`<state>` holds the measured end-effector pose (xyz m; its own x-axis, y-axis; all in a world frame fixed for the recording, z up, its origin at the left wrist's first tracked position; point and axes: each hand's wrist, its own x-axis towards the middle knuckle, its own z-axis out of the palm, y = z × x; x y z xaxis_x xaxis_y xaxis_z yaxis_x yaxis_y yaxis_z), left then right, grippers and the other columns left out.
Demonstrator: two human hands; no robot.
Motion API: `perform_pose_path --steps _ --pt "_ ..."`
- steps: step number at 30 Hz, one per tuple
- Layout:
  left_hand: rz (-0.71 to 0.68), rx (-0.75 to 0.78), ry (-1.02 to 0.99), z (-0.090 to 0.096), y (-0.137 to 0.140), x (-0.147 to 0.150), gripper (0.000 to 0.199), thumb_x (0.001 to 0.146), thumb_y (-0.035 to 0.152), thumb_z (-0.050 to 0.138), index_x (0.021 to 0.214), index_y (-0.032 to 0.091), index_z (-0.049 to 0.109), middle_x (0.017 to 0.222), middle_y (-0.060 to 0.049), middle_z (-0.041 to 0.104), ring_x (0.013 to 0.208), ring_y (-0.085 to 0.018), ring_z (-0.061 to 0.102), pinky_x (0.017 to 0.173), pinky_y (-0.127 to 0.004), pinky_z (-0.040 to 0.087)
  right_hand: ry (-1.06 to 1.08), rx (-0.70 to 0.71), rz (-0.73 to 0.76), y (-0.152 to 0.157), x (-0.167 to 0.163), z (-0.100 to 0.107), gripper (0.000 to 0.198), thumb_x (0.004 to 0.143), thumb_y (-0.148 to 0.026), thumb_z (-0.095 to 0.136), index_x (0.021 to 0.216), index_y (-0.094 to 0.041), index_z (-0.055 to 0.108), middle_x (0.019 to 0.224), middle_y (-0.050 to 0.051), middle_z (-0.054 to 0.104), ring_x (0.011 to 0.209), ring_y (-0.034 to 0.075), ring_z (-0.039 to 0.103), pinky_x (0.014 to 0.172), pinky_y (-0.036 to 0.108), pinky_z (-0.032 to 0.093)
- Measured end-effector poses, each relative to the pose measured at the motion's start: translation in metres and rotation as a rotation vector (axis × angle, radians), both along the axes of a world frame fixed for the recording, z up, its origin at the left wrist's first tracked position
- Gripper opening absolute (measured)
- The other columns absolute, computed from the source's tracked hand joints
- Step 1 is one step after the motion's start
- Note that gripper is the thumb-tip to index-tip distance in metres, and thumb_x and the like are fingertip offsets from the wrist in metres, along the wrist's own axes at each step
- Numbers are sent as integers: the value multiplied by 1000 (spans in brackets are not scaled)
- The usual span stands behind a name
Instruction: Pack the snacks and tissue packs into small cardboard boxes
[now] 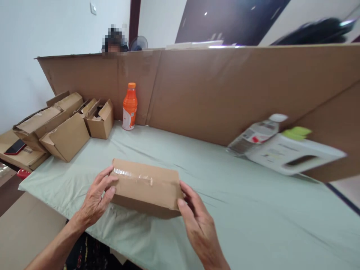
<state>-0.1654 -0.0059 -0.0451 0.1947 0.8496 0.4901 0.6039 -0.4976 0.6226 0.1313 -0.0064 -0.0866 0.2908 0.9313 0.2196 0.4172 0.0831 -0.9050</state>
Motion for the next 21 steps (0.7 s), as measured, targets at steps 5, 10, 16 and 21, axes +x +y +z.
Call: perform_pose_path --steps 5,10,16,21 --pt "54 139 143 -4 -19 -15 35 98 32 60 133 24 60 150 -17 52 129 -32 58 99 -49 57 30 -22 125 47 -12 9 52 88 -55 58 127 -24 73 134 9 69 122 28 64 104 40 52" --pt "311 324 179 -17 -30 -33 32 98 25 60 130 24 63 143 -16 53 124 -30 55 98 -47 55 101 -29 330 115 -77 17 59 87 -56 57 134 -20 67 130 13 71 121 28 64 110 46 47" --pt "627 469 245 -23 12 -81 26 98 29 63 122 22 69 131 -15 60 118 -30 58 99 -46 52 210 103 342 211 -202 19 75 95 -66 37 147 -14 51 149 18 58 139 28 51 119 46 36" --pt "774 502 231 -28 57 -103 26 97 32 63 120 21 71 130 -16 61 119 -32 57 103 -50 47 193 122 251 258 -274 6 78 102 -60 15 157 -8 34 162 23 40 152 28 34 123 49 28"
